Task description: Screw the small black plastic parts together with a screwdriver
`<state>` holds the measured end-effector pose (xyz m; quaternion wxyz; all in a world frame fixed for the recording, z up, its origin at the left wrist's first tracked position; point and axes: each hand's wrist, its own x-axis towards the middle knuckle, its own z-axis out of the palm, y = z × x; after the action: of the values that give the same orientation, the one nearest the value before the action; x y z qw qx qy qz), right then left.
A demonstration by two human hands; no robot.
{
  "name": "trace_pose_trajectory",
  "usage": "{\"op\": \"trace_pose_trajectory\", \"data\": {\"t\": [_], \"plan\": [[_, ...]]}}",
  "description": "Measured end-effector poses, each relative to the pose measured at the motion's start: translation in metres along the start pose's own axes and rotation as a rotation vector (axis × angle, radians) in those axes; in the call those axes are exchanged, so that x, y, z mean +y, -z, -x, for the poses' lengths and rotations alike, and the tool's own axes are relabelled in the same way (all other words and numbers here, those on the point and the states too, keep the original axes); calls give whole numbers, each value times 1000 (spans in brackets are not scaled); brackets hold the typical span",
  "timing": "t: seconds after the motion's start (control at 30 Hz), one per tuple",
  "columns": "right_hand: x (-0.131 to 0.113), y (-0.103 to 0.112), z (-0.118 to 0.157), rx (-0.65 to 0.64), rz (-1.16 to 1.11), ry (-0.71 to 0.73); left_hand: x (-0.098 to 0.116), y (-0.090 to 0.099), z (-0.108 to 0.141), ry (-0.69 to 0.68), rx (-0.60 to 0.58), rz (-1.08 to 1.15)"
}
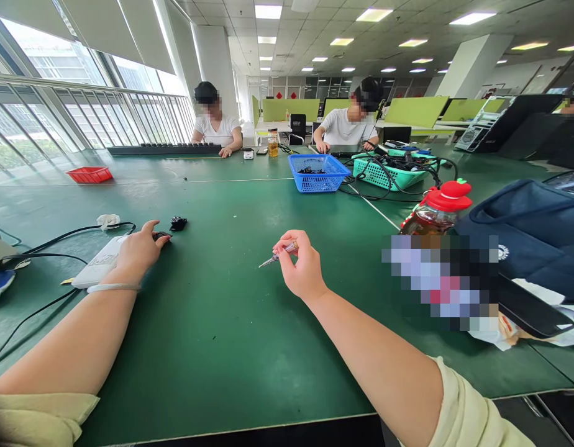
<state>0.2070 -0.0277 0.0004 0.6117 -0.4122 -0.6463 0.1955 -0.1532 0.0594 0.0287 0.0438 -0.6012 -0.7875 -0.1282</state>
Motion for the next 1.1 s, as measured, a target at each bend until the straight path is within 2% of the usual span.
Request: {"op": "trace_pose_trajectory", "data": {"t": [0.13, 0.33, 0.4, 0.47, 0.6, 0.7, 0.77, 0.9, 1.1], "plan": [[1, 0, 0, -8, 4, 2, 0, -1, 0, 31, -83, -40], [-1, 1, 0, -3, 58, 6, 5, 3, 5, 18, -25, -33], [-3, 0, -1, 6, 78, 27, 18, 7, 13, -62, 34, -16], [-6, -1, -1, 7, 106, 63, 39, 9, 28, -224, 79, 49], [-14, -3, -1, 30, 195, 160, 93, 4, 73, -614, -83, 294], [-18, 0, 1, 65, 186, 210, 121, -5, 101, -736, -231, 436], [-20, 2, 3, 57, 122, 215, 128, -11, 109, -763, -296, 502], [-27, 3, 8, -38, 32, 251, 126, -17, 109, -748, -401, 603], [-30, -4, 12, -192, 98, 387, 125, -19, 105, -714, -451, 679]]}}
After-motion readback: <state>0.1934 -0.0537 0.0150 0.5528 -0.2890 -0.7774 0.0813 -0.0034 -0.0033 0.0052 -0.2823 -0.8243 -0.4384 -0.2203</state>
